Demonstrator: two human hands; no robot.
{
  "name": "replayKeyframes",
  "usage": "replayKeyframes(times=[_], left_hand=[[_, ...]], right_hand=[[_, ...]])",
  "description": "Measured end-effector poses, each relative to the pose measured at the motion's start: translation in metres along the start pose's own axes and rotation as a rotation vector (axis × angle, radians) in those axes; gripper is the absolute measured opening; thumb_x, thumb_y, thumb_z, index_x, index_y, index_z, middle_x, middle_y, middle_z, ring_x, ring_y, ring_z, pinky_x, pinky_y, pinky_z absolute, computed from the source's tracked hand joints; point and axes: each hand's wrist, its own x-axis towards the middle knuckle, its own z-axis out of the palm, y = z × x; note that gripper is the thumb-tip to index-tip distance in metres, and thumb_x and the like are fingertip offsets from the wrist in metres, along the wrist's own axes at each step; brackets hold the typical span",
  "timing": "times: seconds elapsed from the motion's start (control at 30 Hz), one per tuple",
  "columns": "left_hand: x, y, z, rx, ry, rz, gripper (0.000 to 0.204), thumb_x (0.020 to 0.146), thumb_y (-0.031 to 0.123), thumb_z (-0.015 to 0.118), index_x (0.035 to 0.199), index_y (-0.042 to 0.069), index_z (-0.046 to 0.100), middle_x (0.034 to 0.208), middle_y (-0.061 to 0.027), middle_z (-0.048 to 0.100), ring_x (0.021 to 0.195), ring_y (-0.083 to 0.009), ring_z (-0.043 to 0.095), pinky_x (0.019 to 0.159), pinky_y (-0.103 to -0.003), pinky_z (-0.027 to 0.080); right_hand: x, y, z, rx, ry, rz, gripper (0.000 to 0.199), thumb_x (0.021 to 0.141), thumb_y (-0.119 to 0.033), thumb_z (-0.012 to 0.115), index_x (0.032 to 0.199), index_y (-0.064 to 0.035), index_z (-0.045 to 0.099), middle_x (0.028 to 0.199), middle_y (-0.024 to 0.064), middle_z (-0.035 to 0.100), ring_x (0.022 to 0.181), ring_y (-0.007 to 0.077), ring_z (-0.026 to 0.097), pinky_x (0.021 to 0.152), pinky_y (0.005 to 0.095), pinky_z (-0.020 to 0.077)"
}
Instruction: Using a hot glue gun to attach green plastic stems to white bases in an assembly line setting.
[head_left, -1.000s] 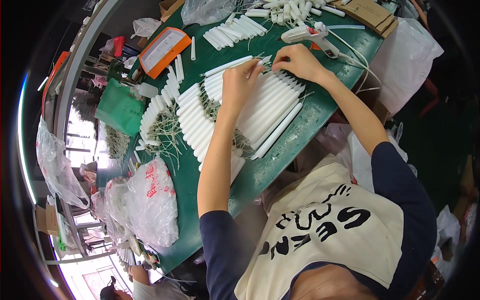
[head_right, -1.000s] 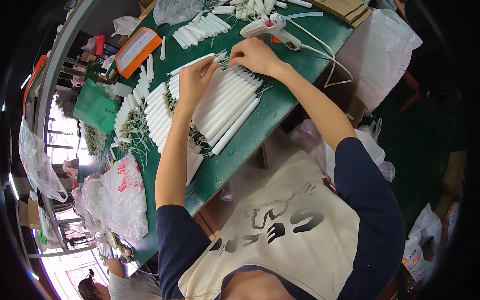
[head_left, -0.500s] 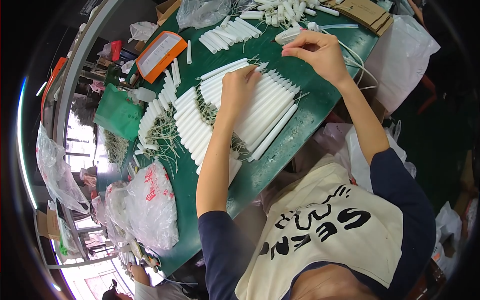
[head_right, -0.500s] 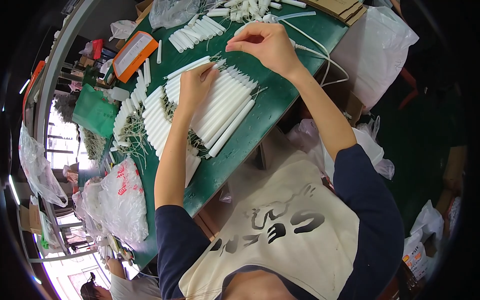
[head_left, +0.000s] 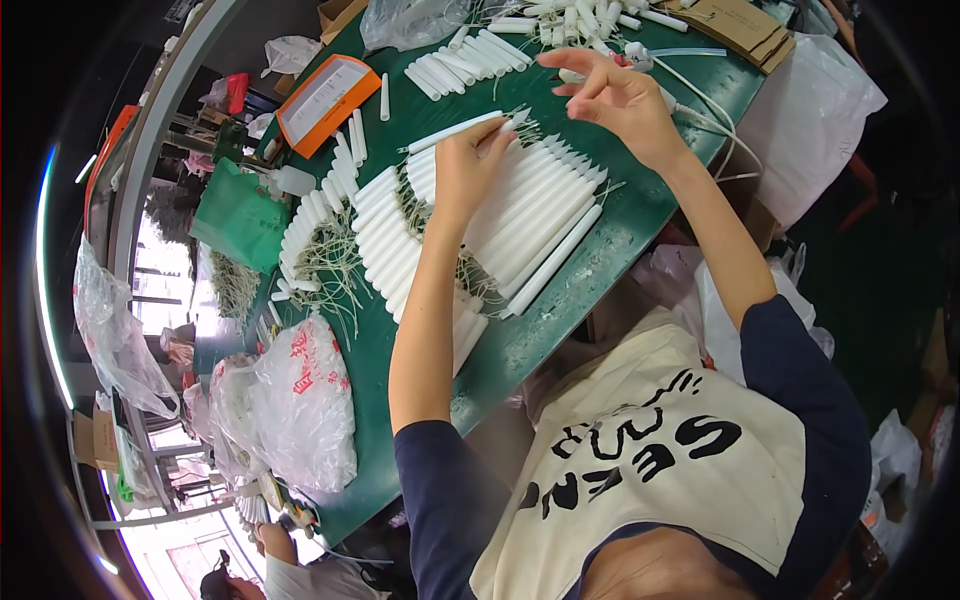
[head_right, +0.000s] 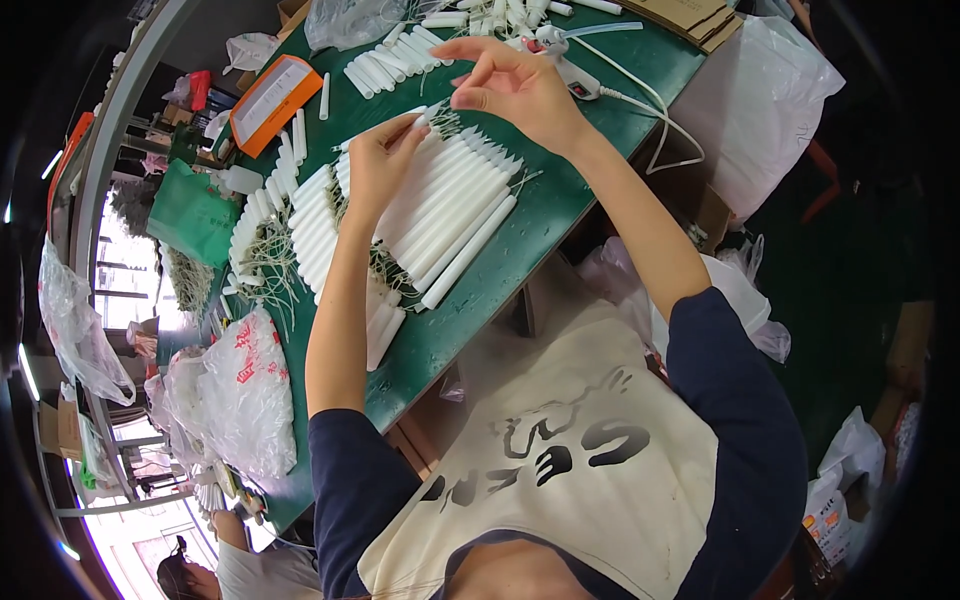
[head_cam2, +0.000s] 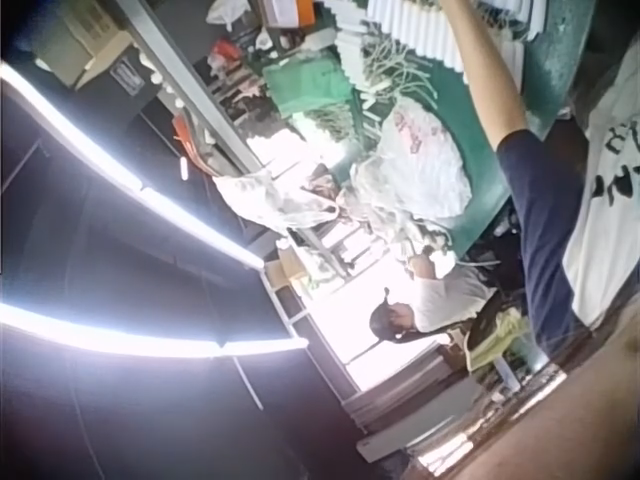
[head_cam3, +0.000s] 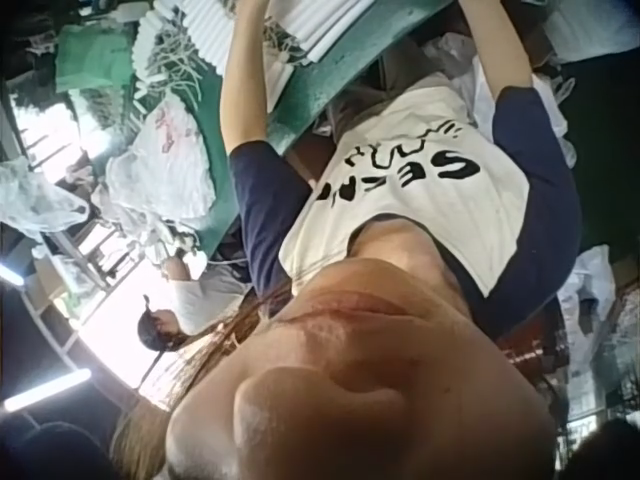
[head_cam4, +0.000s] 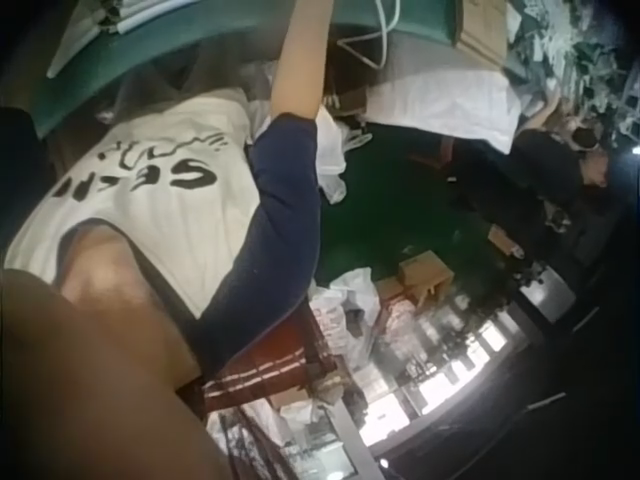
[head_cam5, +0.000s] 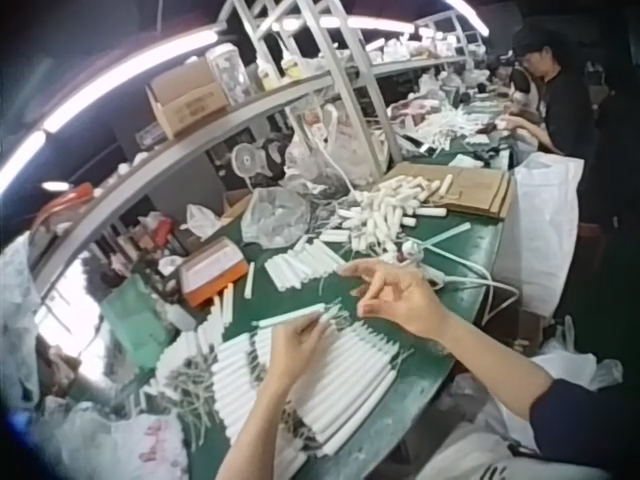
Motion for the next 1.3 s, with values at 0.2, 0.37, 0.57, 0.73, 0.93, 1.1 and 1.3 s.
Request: replayKeyframes(times=[0.2, 0.37, 0.57, 0.73, 0.93, 1.1, 1.3], left_hand=[[-0.002, 0.0, -0.001, -0.021, 0.009, -0.025, 0.024, 0.077, 0.016, 0.066, 0.093, -0.002, 0.065, 0.082, -0.0149, 0.067, 0.072, -0.0199, 0.065, 0.067, -0.026, 0.047], [-0.001, -0.005, -0.001, -0.069, 0.061, -0.024, 0.025, 0.078, 0.017, 0.066, 0.095, -0.002, 0.065, 0.083, -0.0142, 0.067, 0.072, -0.0173, 0.065, 0.067, -0.025, 0.047], [0.0, 0.0, 0.0, -0.097, 0.028, -0.049, 0.024, 0.078, 0.016, 0.066, 0.095, -0.001, 0.065, 0.083, -0.0143, 0.067, 0.073, -0.0167, 0.065, 0.068, -0.024, 0.047], [-0.006, 0.005, 0.001, -0.073, 0.023, 0.021, 0.022, 0.078, 0.013, 0.066, 0.095, -0.001, 0.065, 0.084, -0.0139, 0.067, 0.075, -0.0177, 0.066, 0.068, -0.025, 0.048], [-0.007, -0.001, 0.0, -0.165, 0.025, -0.032, 0.022, 0.078, 0.014, 0.066, 0.095, -0.001, 0.065, 0.083, -0.0135, 0.067, 0.076, -0.0172, 0.066, 0.069, -0.025, 0.048], [-0.009, -0.004, -0.001, -0.183, 0.022, -0.038, 0.022, 0.078, 0.014, 0.066, 0.095, -0.001, 0.065, 0.082, -0.0127, 0.067, 0.074, -0.0158, 0.065, 0.068, -0.024, 0.047], [-0.007, -0.005, -0.003, -0.123, 0.023, -0.035, 0.022, 0.078, 0.014, 0.066, 0.094, -0.001, 0.065, 0.082, -0.0129, 0.067, 0.072, -0.017, 0.065, 0.067, -0.025, 0.047]], right_hand=[[-0.003, -0.031, -0.012, 0.627, -0.183, 0.476, 0.019, 0.09, -0.015, 0.053, 0.079, -0.0057, 0.041, 0.06, 0.0016, 0.051, 0.046, 0.0083, 0.047, 0.045, 0.0234, 0.0401], [-0.01, -0.044, -0.012, -0.145, -0.21, 0.924, 0.021, 0.088, -0.023, 0.056, 0.09, -0.0063, 0.044, 0.054, -0.0039, 0.04, 0.042, 0.0015, 0.03, 0.037, 0.0187, 0.0239], [-0.008, -0.02, 0.003, -0.393, -0.385, 0.711, 0.042, 0.082, -0.026, 0.064, 0.113, -0.0002, 0.056, 0.058, -0.002, 0.052, 0.051, 0.0028, 0.038, 0.048, 0.0219, 0.0326], [-0.006, 0.028, 0.019, -0.363, -0.31, 0.659, 0.036, 0.077, -0.035, 0.066, 0.09, -0.0015, 0.067, 0.062, 0.0065, 0.059, 0.057, 0.0097, 0.049, 0.055, 0.0238, 0.04], [-0.007, 0.033, 0.024, -0.344, -0.173, 0.511, 0.023, 0.079, -0.024, 0.062, 0.082, -0.0025, 0.068, 0.064, 0.0075, 0.062, 0.057, 0.0117, 0.053, 0.056, 0.0265, 0.0419], [-0.005, 0.011, 0.008, -0.569, -0.012, 0.399, 0.02, 0.083, -0.016, 0.059, 0.078, 0.0014, 0.066, 0.065, 0.0021, 0.061, 0.058, 0.0053, 0.048, 0.054, 0.021, 0.0376], [0.006, -0.036, -0.014, -0.211, 0.141, 0.357, 0.023, 0.087, -0.019, 0.057, 0.08, 0.001, 0.065, 0.06, -0.0029, 0.051, 0.047, 0.0009, 0.032, 0.042, 0.0189, 0.0212]])
